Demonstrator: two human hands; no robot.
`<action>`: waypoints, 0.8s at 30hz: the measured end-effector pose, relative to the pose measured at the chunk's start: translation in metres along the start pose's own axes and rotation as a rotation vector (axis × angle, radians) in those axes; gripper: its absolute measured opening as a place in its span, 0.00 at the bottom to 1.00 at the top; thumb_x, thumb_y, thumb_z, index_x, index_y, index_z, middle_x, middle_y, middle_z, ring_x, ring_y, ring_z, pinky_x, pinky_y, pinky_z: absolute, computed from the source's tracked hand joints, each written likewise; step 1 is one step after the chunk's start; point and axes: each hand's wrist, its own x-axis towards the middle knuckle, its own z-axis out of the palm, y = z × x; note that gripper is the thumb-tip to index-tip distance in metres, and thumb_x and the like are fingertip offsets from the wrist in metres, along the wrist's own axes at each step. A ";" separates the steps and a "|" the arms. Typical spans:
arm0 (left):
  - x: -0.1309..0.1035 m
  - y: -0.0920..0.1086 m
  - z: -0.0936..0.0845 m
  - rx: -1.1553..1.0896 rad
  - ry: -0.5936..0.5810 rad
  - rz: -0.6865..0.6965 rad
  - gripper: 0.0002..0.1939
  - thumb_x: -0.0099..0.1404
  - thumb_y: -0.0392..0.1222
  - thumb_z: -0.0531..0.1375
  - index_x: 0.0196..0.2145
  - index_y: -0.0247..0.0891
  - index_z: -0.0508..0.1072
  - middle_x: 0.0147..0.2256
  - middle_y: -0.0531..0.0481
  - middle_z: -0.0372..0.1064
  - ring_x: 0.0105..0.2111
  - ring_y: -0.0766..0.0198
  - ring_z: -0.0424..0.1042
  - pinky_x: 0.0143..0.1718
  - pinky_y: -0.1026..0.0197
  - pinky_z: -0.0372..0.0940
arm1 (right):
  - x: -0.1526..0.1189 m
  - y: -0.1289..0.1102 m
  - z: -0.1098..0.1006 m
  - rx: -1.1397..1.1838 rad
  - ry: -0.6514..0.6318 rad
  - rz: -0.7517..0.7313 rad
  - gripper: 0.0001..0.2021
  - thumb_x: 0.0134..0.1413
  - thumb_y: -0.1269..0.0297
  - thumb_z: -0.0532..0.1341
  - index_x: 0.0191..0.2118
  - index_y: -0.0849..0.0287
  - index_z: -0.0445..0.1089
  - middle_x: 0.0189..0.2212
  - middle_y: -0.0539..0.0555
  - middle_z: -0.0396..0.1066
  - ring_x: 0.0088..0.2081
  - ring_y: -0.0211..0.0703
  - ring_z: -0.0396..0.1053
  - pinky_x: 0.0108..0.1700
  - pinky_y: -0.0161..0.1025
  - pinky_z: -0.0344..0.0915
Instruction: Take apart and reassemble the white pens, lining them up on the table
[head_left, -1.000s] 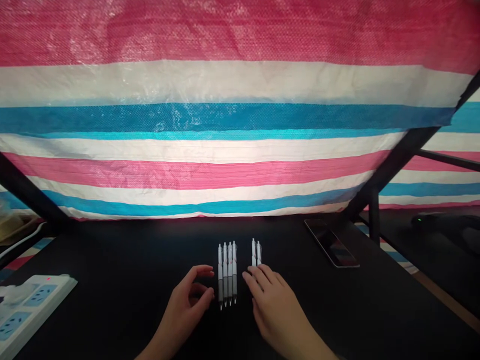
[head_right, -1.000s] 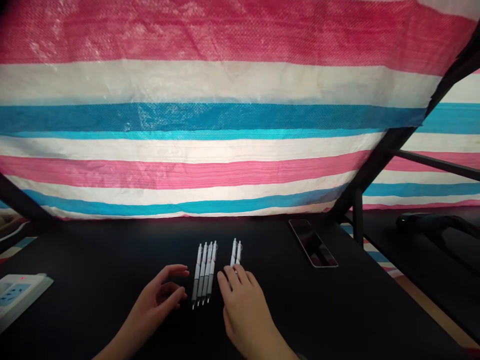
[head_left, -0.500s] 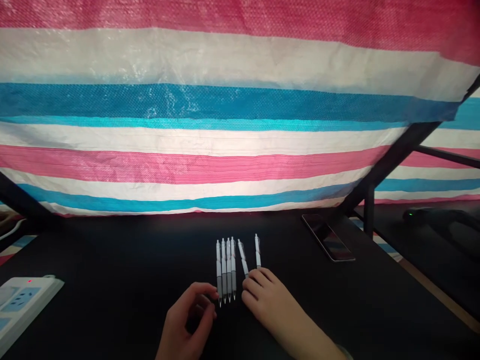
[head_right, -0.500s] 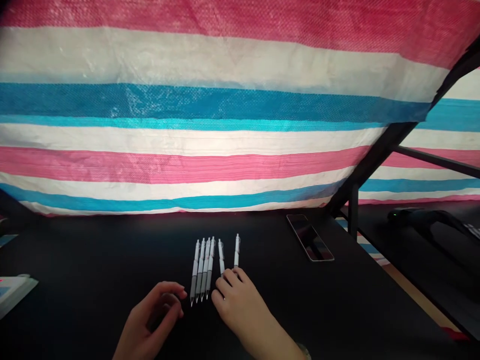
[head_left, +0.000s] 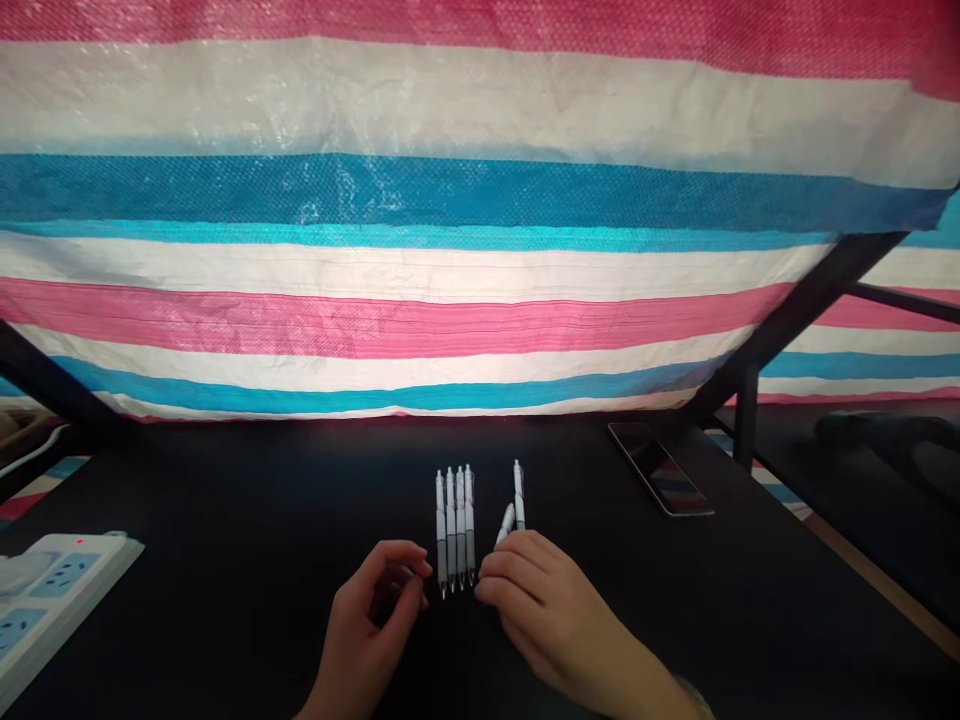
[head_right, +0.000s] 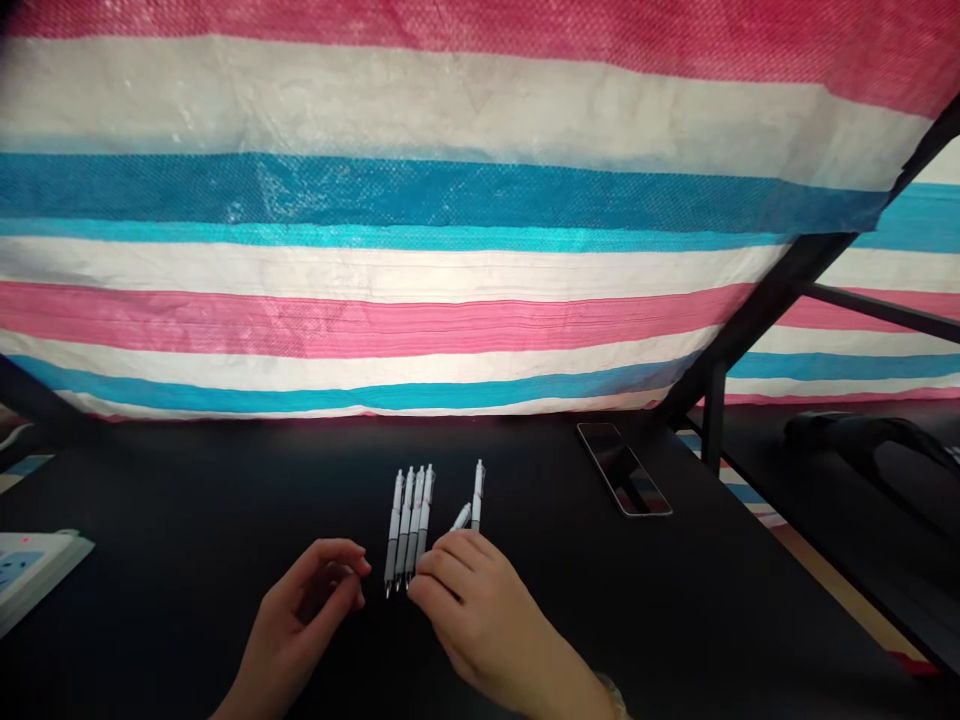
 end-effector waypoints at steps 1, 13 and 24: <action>0.001 0.001 -0.001 -0.019 0.007 -0.027 0.06 0.65 0.41 0.58 0.40 0.42 0.72 0.34 0.51 0.72 0.29 0.62 0.73 0.33 0.61 0.70 | -0.001 -0.002 -0.003 0.068 0.081 0.029 0.13 0.60 0.78 0.52 0.47 0.57 0.66 0.40 0.55 0.71 0.41 0.44 0.66 0.43 0.43 0.66; 0.001 0.001 0.000 -0.319 -0.228 -0.185 0.15 0.67 0.48 0.58 0.50 0.43 0.65 0.37 0.49 0.69 0.26 0.66 0.67 0.27 0.63 0.62 | -0.006 -0.004 0.004 1.073 0.587 0.548 0.03 0.60 0.66 0.61 0.35 0.55 0.65 0.34 0.48 0.60 0.28 0.33 0.68 0.29 0.33 0.67; 0.012 -0.003 -0.011 -0.473 -0.017 -0.228 0.07 0.65 0.45 0.61 0.38 0.41 0.68 0.20 0.60 0.59 0.20 0.70 0.57 0.23 0.67 0.52 | -0.001 -0.021 0.035 1.677 -0.026 0.842 0.14 0.54 0.58 0.64 0.37 0.58 0.59 0.25 0.47 0.68 0.22 0.37 0.71 0.18 0.27 0.63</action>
